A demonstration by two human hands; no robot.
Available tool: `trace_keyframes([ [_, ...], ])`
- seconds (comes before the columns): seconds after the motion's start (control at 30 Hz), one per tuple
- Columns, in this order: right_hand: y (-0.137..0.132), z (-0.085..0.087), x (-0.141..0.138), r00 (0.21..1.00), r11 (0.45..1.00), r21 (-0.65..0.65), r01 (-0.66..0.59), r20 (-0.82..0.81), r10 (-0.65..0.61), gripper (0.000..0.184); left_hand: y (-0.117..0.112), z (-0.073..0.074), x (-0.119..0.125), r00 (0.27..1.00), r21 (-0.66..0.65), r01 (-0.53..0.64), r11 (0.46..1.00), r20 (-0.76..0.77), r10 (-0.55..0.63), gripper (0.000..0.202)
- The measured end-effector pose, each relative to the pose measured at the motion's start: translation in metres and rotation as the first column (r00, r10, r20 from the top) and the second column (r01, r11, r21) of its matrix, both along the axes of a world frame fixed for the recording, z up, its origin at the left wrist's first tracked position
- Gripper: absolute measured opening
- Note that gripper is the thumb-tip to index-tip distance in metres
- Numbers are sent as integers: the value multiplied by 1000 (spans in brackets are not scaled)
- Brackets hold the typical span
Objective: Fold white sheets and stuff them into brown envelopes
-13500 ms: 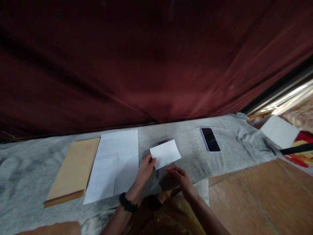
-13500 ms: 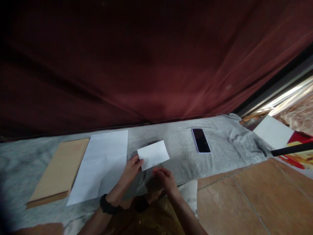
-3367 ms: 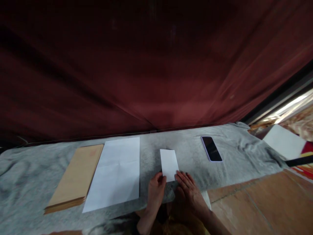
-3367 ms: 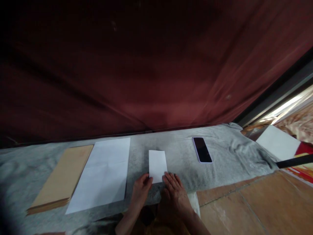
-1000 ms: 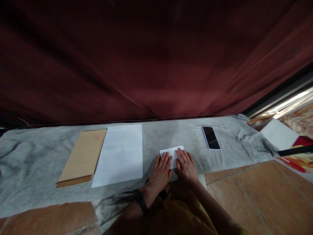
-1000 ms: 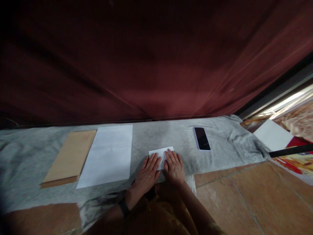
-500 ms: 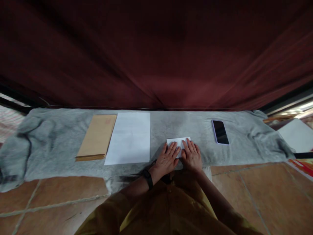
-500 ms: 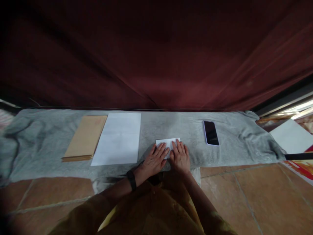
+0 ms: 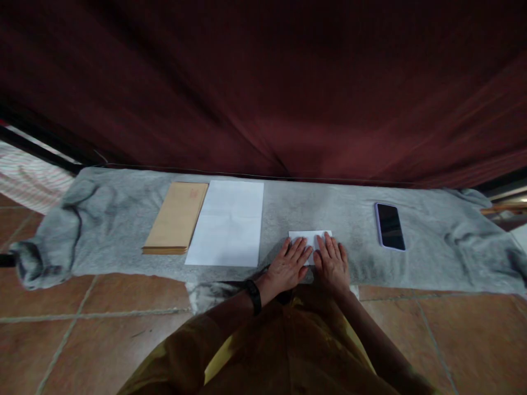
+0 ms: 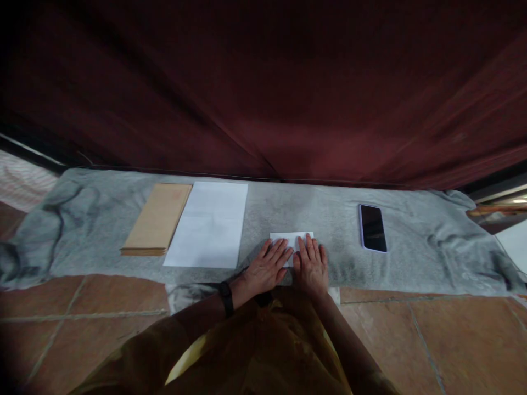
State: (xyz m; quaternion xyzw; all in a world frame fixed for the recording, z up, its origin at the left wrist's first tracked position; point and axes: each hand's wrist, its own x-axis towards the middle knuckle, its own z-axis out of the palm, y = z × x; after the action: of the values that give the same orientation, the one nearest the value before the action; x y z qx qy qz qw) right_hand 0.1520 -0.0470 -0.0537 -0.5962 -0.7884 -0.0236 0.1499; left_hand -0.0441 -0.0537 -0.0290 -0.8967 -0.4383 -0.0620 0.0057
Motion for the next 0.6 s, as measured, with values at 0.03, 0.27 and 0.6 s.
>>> trace_keyframes([
  [0.03,0,1,0,1000,1000,-1,-2,-4,2,56,0,0,0,1000,1,1,1000,-7,-1,61],
  [0.27,-2,13,-9,966,964,-55,-260,-31,258,56,1,1,3,998,7,20,1000,-53,-19,59],
  [0.6,0,8,-13,967,967,-18,-254,-14,254,55,-10,8,-13,998,-3,-52,999,-36,52,67],
])
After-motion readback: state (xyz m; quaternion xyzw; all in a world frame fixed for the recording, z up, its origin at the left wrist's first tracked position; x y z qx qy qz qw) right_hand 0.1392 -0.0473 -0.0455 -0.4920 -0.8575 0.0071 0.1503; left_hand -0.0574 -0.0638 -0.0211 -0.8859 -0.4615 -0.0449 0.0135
